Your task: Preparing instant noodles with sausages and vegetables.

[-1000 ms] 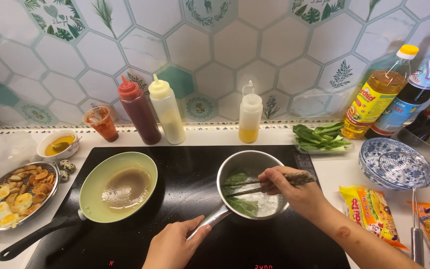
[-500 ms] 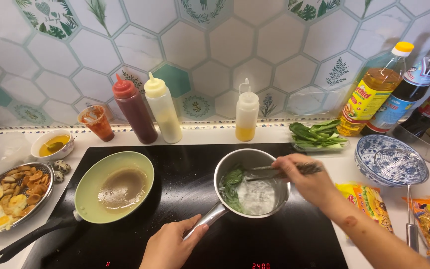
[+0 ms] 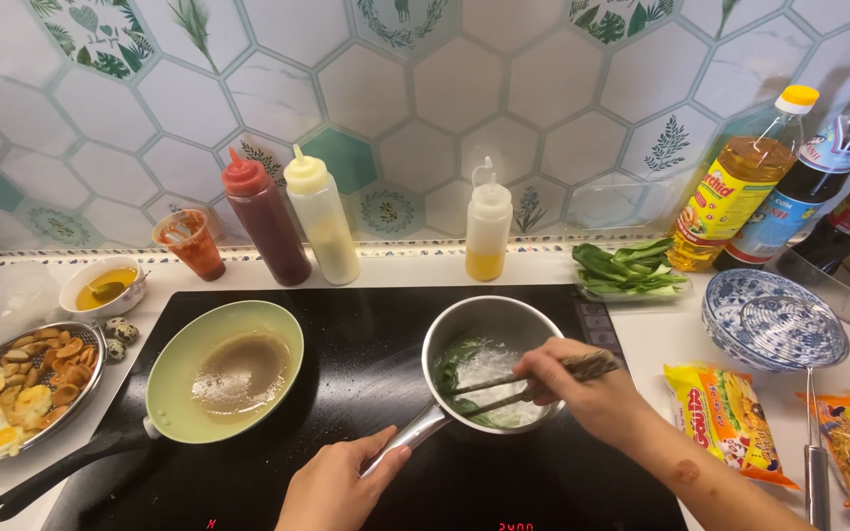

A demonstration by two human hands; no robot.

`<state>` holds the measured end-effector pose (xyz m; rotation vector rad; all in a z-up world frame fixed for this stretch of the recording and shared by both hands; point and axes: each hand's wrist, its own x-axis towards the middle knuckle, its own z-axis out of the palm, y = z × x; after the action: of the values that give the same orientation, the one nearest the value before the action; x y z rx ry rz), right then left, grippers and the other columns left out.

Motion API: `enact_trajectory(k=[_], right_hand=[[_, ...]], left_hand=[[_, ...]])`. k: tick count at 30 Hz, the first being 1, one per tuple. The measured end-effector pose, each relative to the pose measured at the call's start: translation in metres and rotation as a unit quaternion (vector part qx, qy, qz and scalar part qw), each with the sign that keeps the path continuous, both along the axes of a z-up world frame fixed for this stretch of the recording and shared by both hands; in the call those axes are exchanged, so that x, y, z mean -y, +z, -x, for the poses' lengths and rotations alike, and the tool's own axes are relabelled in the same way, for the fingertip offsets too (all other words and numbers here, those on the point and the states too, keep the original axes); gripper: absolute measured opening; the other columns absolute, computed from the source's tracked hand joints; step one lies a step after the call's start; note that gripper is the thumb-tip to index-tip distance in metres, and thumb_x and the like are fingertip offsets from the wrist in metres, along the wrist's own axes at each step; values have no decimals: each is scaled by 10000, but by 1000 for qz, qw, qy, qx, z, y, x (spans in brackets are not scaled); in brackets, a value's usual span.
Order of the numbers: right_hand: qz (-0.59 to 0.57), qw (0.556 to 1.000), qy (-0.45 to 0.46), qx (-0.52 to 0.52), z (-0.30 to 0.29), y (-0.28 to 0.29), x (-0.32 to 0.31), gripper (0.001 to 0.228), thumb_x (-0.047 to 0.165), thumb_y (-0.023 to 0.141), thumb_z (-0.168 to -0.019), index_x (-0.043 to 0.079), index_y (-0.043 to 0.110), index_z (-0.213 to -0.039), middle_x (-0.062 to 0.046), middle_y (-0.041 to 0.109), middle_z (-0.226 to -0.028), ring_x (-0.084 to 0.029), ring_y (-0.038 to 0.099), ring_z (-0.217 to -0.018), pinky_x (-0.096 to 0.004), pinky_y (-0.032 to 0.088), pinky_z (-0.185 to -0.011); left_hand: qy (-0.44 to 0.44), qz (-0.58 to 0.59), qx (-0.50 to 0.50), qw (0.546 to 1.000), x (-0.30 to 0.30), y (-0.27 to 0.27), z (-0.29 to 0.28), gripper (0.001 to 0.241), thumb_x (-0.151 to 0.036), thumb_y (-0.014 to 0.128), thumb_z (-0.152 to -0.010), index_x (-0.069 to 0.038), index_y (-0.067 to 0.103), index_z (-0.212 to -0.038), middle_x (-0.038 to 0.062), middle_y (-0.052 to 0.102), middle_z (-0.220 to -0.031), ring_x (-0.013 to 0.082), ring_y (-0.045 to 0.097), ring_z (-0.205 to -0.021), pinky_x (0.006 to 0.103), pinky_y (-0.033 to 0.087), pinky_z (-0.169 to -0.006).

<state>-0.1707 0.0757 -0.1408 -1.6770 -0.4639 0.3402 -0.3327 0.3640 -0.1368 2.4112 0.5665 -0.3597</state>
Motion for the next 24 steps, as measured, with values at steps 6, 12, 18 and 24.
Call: enact_trajectory(k=[6, 12, 18, 24], right_hand=[[75, 994, -46, 59, -9, 6, 10, 192, 153, 643, -941, 16, 779, -948, -48, 755, -786, -123, 704, -682, -277, 590, -622], [47, 987, -101, 120, -11, 26, 21, 215, 175, 629, -963, 5, 758, -944, -38, 732, -834, -113, 716, -735, -270, 605, -669], [73, 994, -77, 0, 3, 13, 2, 274, 217, 615, -973, 1, 769, -906, -66, 761, -816, -142, 726, -729, -302, 621, -667], [-24, 998, -60, 25, 0, 14, -13, 292, 217, 587, -996, -14, 754, -931, -67, 741, -835, -144, 723, -760, -298, 628, -699]], left_hand=[[1, -8, -7, 1000, 3, 16, 4, 512, -599, 598, -881, -364, 661, -1331, 82, 788, -995, 240, 755, -1005, 355, 561, -923], [-3, -3, 1, 1000, 5, 15, 3, 510, -581, 600, -872, -383, 679, -1336, 69, 785, -869, 236, 772, -892, 355, 571, -846], [5, -3, -10, 1000, 4, 15, 3, 493, -583, 596, -874, -377, 674, -1315, 81, 793, -912, 237, 771, -919, 351, 569, -866], [8, -2, 6, 1000, 3, 11, 4, 501, -586, 618, -861, -359, 684, -1302, 78, 792, -967, 250, 760, -960, 352, 566, -886]])
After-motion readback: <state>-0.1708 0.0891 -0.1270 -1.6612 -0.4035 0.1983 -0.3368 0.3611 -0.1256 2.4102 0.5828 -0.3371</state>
